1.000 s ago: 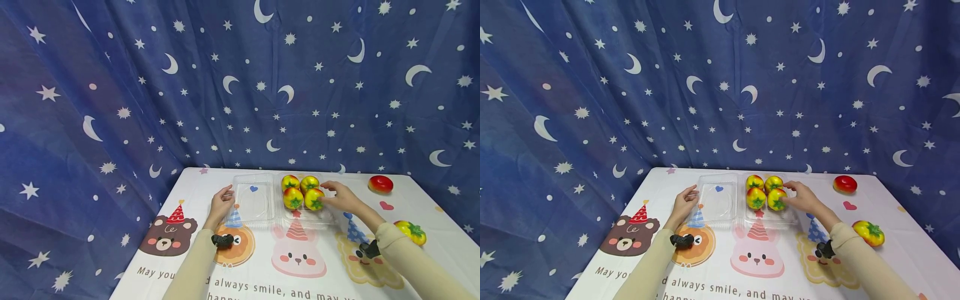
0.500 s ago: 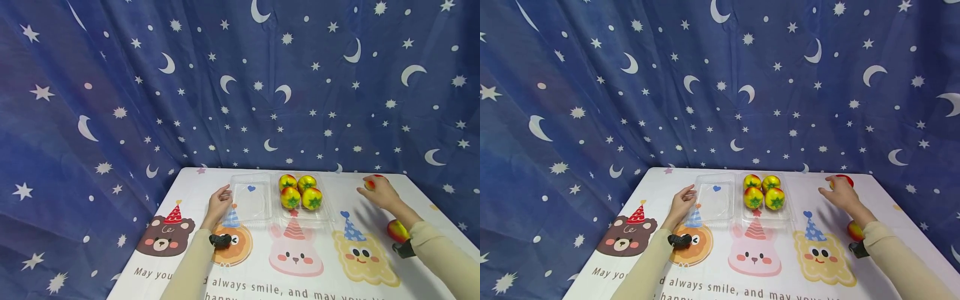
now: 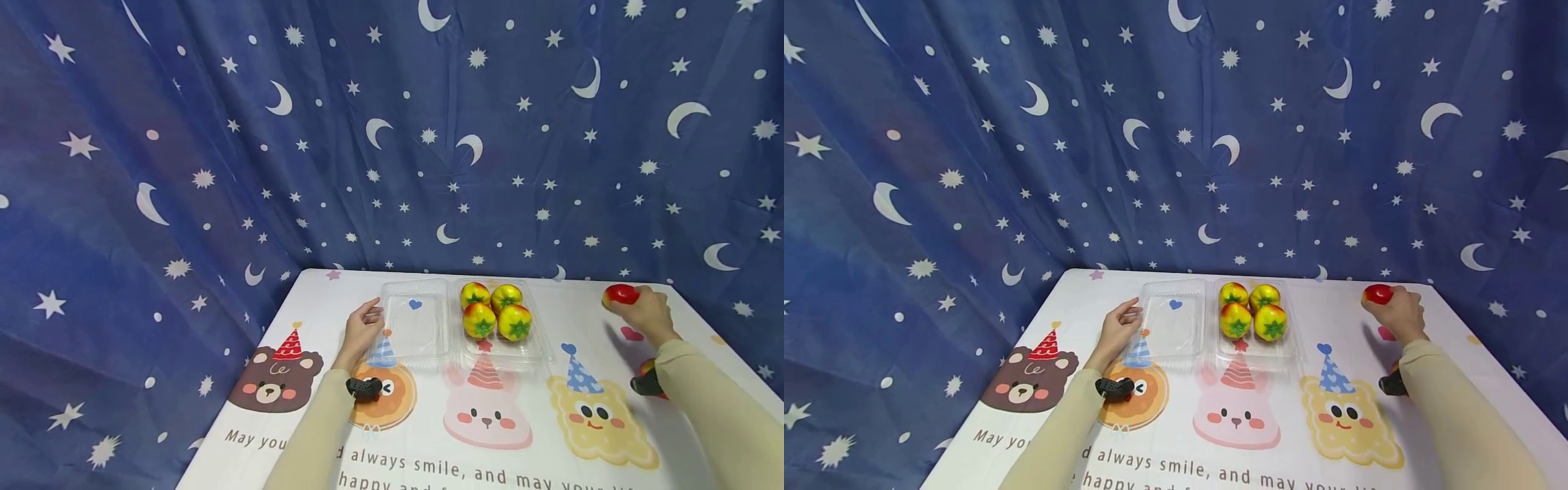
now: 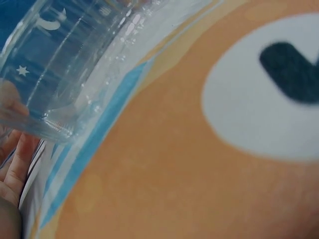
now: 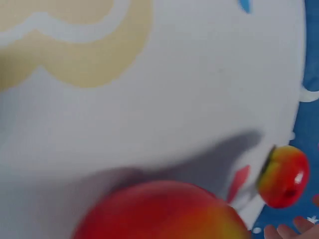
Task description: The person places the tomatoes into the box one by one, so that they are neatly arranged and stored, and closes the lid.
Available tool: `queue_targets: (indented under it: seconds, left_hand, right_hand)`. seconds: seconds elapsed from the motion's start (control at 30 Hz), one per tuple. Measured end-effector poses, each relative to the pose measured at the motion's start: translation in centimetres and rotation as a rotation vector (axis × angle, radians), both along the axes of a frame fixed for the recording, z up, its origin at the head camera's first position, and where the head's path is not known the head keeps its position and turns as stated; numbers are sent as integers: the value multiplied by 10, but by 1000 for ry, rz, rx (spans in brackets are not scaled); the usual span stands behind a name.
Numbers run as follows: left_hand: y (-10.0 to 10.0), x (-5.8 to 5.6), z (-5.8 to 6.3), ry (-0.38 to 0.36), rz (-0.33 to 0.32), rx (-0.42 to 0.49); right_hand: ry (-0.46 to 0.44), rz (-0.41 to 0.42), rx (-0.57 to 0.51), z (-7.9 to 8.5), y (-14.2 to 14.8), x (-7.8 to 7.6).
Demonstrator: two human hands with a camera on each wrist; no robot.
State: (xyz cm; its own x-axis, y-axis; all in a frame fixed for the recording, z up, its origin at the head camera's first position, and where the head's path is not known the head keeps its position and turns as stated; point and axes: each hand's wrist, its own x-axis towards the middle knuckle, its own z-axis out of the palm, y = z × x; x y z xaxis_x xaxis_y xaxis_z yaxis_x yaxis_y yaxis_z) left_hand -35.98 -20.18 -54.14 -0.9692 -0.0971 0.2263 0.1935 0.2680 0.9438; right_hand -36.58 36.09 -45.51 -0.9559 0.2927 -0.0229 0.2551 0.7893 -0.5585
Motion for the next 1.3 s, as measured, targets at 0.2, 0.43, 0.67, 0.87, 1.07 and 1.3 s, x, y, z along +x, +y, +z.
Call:
queue_targets:
  seconds: [0.2,0.43,0.67,0.87,1.07,1.3]
  left_hand:
    - [3,7,12,1,-11,17]
    - [6,3,-2,-12,-13,13]
    - [13,9,-7,-43,-28,-10]
    - [18,8,-15,-46,-43,-17]
    - [20,7,-18,-42,-34,-25]
    - [18,6,-13,-38,-29,-34]
  right_hand:
    - [-30,-80,-25,-13,-6,-12]
    - [-2,-135,1,-19,-5,-24]
    - [-66,-176,2,-25,11,-18]
    - [-106,-198,-23,-34,21,-8]
    - [-70,-254,-7,-39,26,-8]
    - [-25,-229,-13,-34,27,-9]
